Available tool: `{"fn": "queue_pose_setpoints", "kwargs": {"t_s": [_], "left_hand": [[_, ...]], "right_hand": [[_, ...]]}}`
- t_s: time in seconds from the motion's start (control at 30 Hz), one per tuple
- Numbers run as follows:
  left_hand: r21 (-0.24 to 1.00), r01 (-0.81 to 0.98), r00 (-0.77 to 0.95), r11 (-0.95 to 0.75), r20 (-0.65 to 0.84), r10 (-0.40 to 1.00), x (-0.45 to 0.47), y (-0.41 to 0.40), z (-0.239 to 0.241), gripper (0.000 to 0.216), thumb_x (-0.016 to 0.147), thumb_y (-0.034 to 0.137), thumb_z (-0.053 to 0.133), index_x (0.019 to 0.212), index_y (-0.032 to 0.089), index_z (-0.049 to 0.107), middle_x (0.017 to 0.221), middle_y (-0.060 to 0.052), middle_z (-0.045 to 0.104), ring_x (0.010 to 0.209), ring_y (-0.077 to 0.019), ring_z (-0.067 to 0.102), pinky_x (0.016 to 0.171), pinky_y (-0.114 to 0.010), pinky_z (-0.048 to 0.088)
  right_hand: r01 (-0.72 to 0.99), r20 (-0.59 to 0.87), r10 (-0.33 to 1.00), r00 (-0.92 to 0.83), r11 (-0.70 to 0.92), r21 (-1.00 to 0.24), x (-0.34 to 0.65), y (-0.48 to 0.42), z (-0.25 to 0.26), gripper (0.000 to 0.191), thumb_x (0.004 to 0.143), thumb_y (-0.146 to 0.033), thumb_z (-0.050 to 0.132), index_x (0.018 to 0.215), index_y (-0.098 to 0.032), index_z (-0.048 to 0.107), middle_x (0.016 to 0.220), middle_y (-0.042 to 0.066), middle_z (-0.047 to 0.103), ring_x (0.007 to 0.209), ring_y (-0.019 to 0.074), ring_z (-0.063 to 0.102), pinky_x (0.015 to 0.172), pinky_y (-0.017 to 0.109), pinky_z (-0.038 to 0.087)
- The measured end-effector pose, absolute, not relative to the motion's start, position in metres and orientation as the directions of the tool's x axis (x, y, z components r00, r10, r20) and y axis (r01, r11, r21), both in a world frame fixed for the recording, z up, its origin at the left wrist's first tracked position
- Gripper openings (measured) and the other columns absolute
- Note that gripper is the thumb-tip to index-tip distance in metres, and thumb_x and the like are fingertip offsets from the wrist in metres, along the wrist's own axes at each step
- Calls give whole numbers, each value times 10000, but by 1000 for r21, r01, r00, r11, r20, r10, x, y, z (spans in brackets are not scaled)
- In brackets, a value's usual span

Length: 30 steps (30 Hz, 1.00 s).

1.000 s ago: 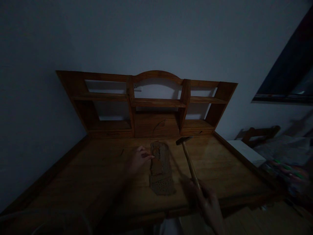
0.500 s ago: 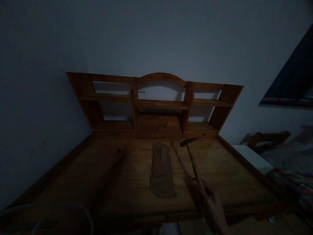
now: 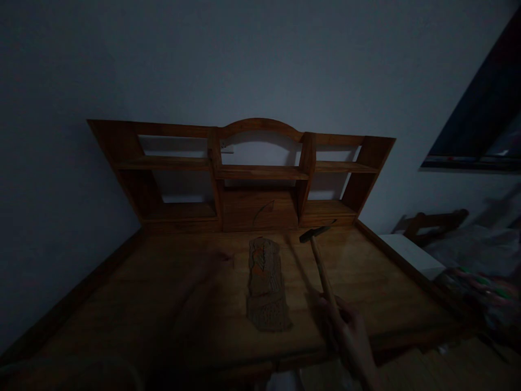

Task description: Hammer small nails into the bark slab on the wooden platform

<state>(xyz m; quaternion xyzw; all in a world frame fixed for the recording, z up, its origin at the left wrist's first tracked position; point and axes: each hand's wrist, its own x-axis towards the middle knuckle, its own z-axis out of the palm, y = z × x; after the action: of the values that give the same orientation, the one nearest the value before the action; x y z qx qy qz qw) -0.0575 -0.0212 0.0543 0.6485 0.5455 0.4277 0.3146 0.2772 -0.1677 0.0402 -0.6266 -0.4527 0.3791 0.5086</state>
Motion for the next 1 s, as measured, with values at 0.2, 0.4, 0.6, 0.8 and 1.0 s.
{"fn": "queue_pose_setpoints", "kwargs": {"t_s": [0.2, 0.4, 0.6, 0.8, 1.0], "left_hand": [[904, 352, 139, -243, 207, 968, -8, -26, 27, 177, 722, 327, 620, 784, 171, 677, 773, -44, 726, 733, -181, 684, 721, -294, 543], [932, 255, 163, -259, 222, 961, 7, -30, 8, 195, 740, 338, 637, 838, 170, 650, 857, -60, 727, 801, -179, 684, 778, -315, 554], [927, 253, 198, -277, 231, 953, 8, -37, 7, 172, 743, 320, 659, 819, 168, 632, 792, -41, 702, 751, -162, 670, 728, -285, 549], [906, 313, 174, -283, 238, 955, 8, -38, 7, 132, 776, 297, 634, 830, 177, 635, 803, -27, 702, 756, -154, 671, 733, -270, 541], [879, 358, 205, -315, 255, 945, 6, -38, 3, 124, 816, 303, 599, 850, 193, 643, 822, -15, 702, 772, -148, 668, 725, -256, 532]], "right_hand": [[195, -6, 932, 363, -82, -977, 274, -166, 37, 596, 701, -660, 625, 924, -122, 752, 534, 50, 619, 607, 230, 644, 458, 239, 487], [175, 6, 938, 347, -58, -983, 275, -162, 29, 545, 729, -600, 643, 969, -122, 745, 764, 93, 713, 848, 282, 675, 626, 267, 540], [173, -16, 933, 361, -84, -981, 277, -159, 14, 555, 758, -581, 621, 1055, -121, 714, 887, 114, 727, 953, 303, 662, 692, 293, 544], [195, 5, 925, 380, -74, -978, 277, -158, 15, 556, 744, -607, 619, 1014, -134, 731, 832, 109, 734, 930, 307, 675, 684, 296, 562], [230, -1, 928, 372, -93, -969, 277, -160, 20, 532, 757, -601, 614, 1002, -144, 733, 878, 100, 739, 898, 285, 683, 686, 271, 554]]}}
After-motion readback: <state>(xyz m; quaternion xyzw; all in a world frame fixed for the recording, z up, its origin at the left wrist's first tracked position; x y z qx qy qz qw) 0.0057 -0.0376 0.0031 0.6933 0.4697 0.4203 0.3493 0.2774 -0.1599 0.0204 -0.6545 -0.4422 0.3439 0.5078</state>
